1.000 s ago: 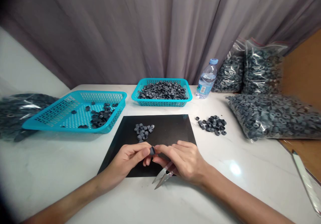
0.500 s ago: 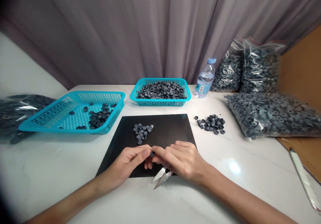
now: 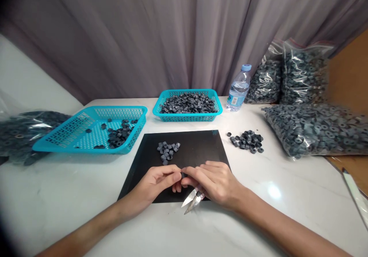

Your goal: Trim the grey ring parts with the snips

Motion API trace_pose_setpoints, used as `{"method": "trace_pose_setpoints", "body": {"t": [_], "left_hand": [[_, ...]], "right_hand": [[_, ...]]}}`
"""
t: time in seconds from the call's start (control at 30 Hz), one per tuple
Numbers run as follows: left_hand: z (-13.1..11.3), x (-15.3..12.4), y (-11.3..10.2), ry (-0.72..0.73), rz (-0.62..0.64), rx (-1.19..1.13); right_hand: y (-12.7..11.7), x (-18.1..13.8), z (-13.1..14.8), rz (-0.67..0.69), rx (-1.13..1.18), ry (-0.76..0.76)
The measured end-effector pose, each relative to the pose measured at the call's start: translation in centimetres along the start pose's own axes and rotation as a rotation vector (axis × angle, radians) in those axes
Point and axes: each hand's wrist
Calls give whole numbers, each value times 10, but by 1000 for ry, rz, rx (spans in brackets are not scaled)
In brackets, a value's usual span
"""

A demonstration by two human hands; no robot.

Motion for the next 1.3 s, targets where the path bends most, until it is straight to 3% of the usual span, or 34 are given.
{"method": "trace_pose_setpoints", "body": {"t": [0.57, 1.3], "left_hand": [[4, 0, -1, -100, 46, -178], [6, 3, 0, -68, 32, -104]], "right_hand": [[0, -1, 1, 45, 113, 75], [-1, 5, 0, 110, 153, 116]]}}
Point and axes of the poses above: each hand's wrist, its own x-axis towards the middle knuckle, its own y-axis out of the palm, z = x × y, and after that the axes turned 5 degrees about -y, right-handed
